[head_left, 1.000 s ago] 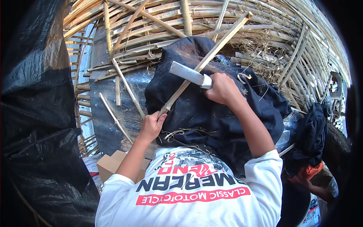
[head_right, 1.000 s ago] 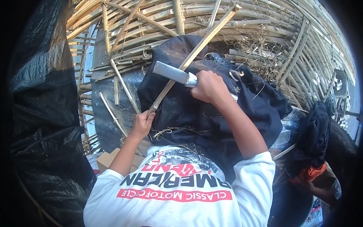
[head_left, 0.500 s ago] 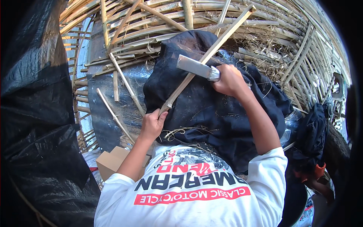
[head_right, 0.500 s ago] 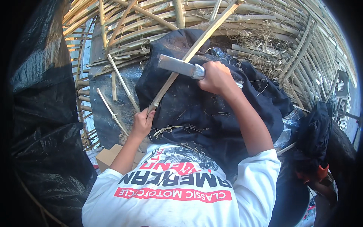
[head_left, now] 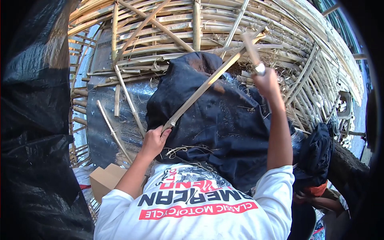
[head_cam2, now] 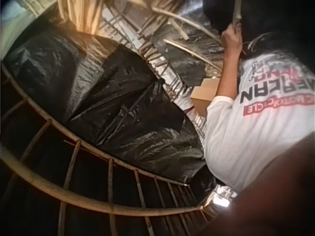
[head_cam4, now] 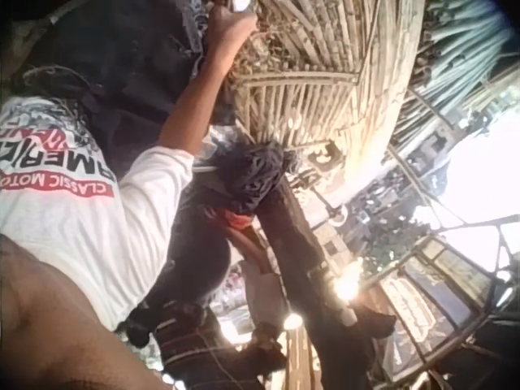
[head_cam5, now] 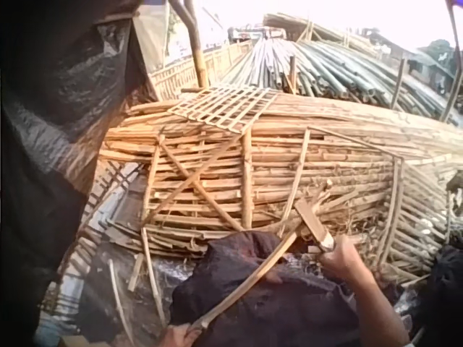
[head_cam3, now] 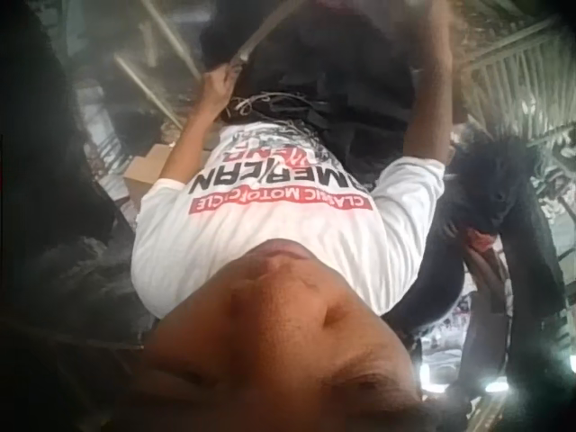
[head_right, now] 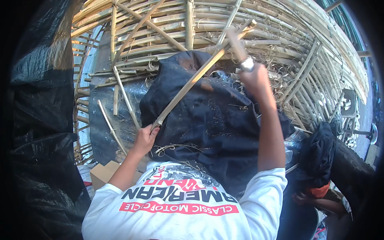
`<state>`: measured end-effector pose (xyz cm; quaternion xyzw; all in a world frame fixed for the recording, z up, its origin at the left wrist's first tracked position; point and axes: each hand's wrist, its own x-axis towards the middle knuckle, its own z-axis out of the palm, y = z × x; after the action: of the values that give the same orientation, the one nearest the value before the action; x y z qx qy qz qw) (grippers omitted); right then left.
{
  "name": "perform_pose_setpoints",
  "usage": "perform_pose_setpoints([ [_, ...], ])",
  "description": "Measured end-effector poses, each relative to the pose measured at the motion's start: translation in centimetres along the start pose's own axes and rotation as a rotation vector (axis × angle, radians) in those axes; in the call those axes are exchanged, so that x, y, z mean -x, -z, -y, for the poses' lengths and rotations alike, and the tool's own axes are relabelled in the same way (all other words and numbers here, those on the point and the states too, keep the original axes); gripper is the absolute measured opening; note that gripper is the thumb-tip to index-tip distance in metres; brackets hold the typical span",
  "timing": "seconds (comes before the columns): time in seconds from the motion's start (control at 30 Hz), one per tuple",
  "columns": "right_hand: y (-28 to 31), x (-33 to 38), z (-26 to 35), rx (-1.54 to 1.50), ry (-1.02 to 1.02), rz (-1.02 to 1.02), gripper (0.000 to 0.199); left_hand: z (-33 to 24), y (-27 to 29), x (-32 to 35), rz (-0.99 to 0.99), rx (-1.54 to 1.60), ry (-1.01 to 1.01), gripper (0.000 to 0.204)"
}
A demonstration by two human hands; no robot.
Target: The person uses a blade to shave a thin strip from a long piece of bamboo, repeatedly sliding the tool along the wood to smooth it and remove material.
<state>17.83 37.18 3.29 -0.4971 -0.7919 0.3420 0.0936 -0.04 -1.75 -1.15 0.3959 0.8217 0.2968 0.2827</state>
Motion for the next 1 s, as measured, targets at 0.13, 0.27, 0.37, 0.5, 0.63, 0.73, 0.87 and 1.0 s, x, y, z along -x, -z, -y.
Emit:
perform_pose_setpoints([
  [0.13,-6.1,5.6,2.9,0.206,0.199,0.271,0.033,-0.2,0.2,0.0,0.025,-0.012,0.000,0.040],
  [0.27,-6.9,5.8,5.2,0.256,0.316,0.494,0.032,0.5,-0.2,0.0,0.010,-0.020,-0.018,0.040],
  [0.37,-3.8,0.9,3.2,0.132,0.060,0.234,0.033,0.7,-0.1,0.3,0.003,-0.023,0.000,0.040],
  [0.5,4.8,-6.2,-5.4,0.413,-0.009,-0.045,0.031,-1.0,0.3,-1.0,0.083,-0.008,0.025,0.042],
  [0.63,2.1,-1.8,0.4,0.167,0.028,0.096,0.031,0.4,0.3,-0.6,0.058,0.027,0.001,0.045],
  [0.73,-1.9,1.9,3.5,0.424,0.262,0.260,0.023,0.5,0.7,-0.2,0.093,0.053,0.064,0.049],
  [0.87,-1.0,-1.4,0.4,0.136,0.353,0.444,0.023,0.4,0.5,-0.2,0.089,0.040,0.046,0.049],
  [1.0,3.0,-5.1,-1.0,-0.074,0.055,0.279,0.025,-0.1,0.4,-0.1,0.087,0.007,0.042,0.049],
])
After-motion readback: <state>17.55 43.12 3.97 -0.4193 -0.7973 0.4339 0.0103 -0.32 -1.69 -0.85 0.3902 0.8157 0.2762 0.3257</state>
